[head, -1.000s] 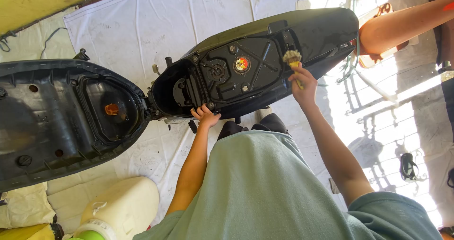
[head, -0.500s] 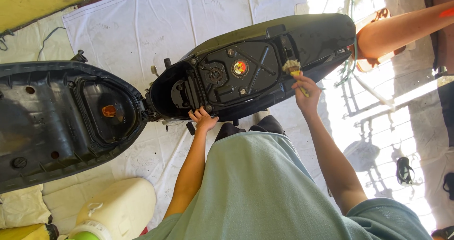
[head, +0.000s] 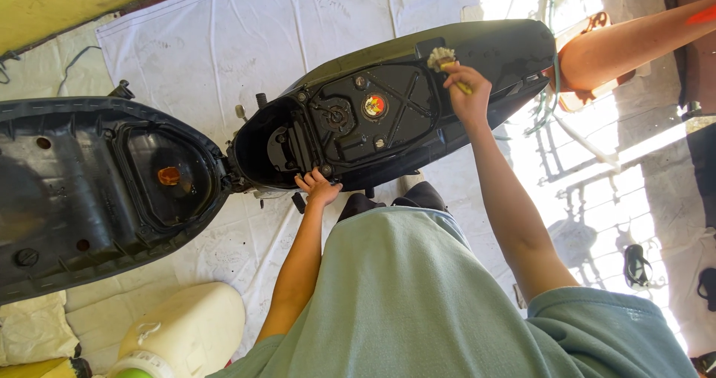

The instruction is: The person scrubs the inside of a motorcycle's open seat compartment with a brush, then rinses the area with a water hose, and finally scrubs the compartment again with the brush.

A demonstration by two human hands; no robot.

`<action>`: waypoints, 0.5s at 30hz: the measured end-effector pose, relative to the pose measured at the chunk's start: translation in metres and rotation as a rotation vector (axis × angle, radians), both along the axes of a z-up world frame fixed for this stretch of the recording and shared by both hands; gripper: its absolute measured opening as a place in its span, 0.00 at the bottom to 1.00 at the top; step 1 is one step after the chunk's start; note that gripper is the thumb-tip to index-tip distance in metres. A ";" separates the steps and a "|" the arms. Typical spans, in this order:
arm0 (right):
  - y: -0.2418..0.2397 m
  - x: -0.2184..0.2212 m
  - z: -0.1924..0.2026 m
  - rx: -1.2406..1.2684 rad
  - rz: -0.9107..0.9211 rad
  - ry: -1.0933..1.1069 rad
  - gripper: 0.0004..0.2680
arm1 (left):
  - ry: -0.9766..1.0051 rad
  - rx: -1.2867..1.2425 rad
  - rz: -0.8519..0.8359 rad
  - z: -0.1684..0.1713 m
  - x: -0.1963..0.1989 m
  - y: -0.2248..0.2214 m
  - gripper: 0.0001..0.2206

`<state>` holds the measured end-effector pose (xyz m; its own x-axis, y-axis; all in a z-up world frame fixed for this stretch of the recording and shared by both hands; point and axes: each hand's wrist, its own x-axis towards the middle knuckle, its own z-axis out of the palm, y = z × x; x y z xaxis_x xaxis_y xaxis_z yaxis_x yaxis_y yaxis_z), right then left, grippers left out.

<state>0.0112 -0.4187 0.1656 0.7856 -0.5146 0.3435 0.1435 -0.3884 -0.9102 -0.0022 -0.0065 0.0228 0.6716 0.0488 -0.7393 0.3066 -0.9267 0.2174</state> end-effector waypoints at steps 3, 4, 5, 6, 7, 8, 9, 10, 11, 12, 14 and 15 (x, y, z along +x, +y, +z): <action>0.002 -0.035 0.009 -0.124 0.050 0.072 0.10 | 0.009 0.025 -0.013 -0.003 0.000 0.001 0.39; 0.006 -0.046 0.013 -0.125 0.054 0.066 0.10 | 0.002 0.024 -0.009 -0.004 0.003 0.001 0.39; 0.012 -0.059 0.017 -0.094 0.031 0.095 0.10 | 0.014 0.007 -0.012 -0.005 0.002 0.003 0.39; 0.017 -0.072 0.020 -0.062 0.008 0.124 0.10 | 0.025 -0.010 -0.014 -0.007 0.002 0.005 0.40; 0.021 -0.075 0.026 -0.062 0.010 0.125 0.10 | 0.026 -0.010 -0.012 -0.005 0.001 0.004 0.40; 0.026 -0.079 0.031 -0.042 -0.007 0.133 0.10 | 0.029 -0.009 -0.006 -0.003 0.001 0.003 0.39; 0.029 -0.081 0.036 -0.023 -0.028 0.137 0.10 | 0.029 -0.009 -0.004 -0.002 0.002 0.002 0.39; 0.024 -0.073 0.025 -0.023 -0.027 0.135 0.10 | 0.027 -0.009 -0.004 -0.002 0.004 0.001 0.39; 0.020 -0.067 0.013 -0.052 -0.045 0.114 0.10 | 0.026 -0.008 -0.005 -0.002 0.003 0.002 0.39; 0.015 -0.062 0.002 -0.081 -0.062 0.094 0.10 | 0.026 -0.006 -0.007 -0.002 0.002 0.002 0.39; 0.010 -0.042 -0.007 -0.058 -0.054 0.061 0.10 | 0.037 -0.020 -0.008 -0.003 0.003 0.003 0.40; 0.007 -0.032 -0.012 -0.036 -0.044 0.029 0.10 | 0.049 -0.034 -0.008 -0.003 0.004 0.004 0.40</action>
<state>-0.0208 -0.4120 0.1541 0.7721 -0.5369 0.3399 0.0996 -0.4260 -0.8992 0.0016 -0.0026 0.0194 0.6350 0.0172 -0.7723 0.3099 -0.9215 0.2342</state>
